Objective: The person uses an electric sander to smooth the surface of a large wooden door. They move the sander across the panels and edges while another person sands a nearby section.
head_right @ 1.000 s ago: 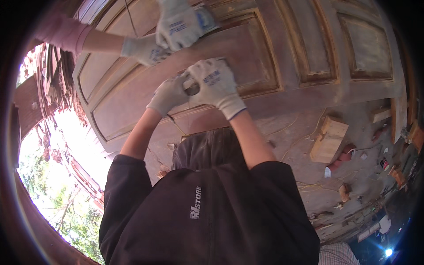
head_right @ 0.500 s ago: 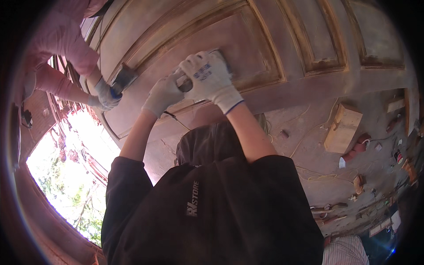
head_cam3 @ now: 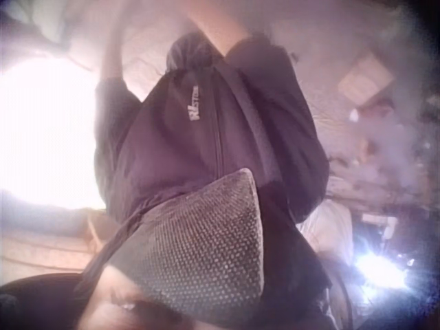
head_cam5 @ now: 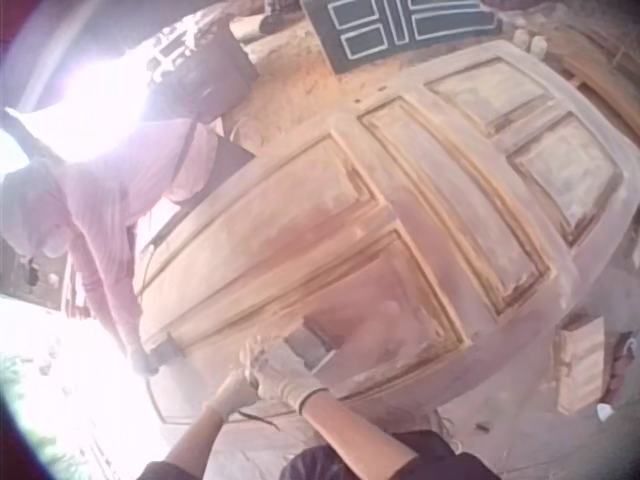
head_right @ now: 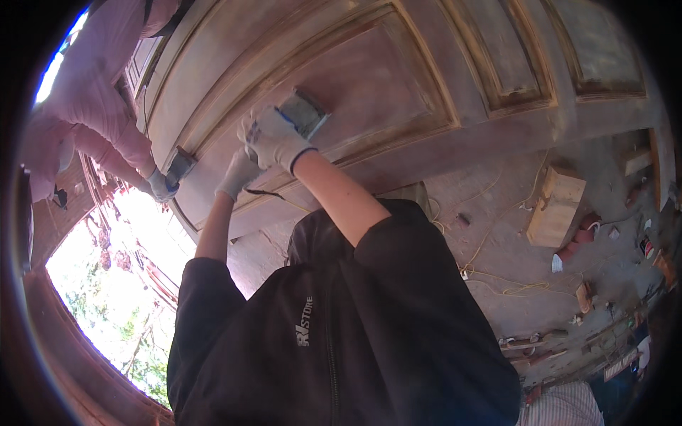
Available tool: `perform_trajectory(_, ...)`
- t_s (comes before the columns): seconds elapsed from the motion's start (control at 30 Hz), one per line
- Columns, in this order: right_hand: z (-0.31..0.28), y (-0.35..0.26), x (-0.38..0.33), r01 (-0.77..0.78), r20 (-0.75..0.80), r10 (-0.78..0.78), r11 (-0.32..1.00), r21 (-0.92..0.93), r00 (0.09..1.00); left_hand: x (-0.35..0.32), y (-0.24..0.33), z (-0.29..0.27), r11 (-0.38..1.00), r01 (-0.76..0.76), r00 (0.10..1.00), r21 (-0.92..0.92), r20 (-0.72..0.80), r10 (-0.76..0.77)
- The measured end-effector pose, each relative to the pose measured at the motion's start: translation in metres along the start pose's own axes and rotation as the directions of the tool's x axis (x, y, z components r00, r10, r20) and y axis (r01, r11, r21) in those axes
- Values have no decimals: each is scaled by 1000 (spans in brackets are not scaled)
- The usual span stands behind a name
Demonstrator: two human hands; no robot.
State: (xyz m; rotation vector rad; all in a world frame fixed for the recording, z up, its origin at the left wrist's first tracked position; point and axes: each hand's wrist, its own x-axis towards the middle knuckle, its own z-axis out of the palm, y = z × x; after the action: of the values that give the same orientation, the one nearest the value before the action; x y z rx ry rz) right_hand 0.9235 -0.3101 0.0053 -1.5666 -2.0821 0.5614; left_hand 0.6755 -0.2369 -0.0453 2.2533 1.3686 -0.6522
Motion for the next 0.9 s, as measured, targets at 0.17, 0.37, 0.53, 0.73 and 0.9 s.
perform_trajectory(0.17, 20, -15, -54, 40, -60, -33, 992, 118, 998, -48, 53, 25, 996, 10, 988, -83, 156, 3)
perform_trajectory(0.37, -44, 20, -117, -131, -70, 128, 991, -36, 989, -49, 173, 6, 931, -262, 964, -253, -118, 240)
perform_trajectory(0.53, -66, 66, -136, -224, -46, 220, 936, -272, 974, -14, 222, 15, 858, -491, 833, -154, -371, 410)
perform_trajectory(0.73, -26, 26, -86, -204, -31, 205, 925, -321, 978, -25, 152, 10, 885, -412, 877, -219, -359, 320)
perform_trajectory(0.9, 56, -79, 4, -39, -10, 38, 957, -286, 999, -75, 3, 0, 928, -252, 921, -275, -362, 143)
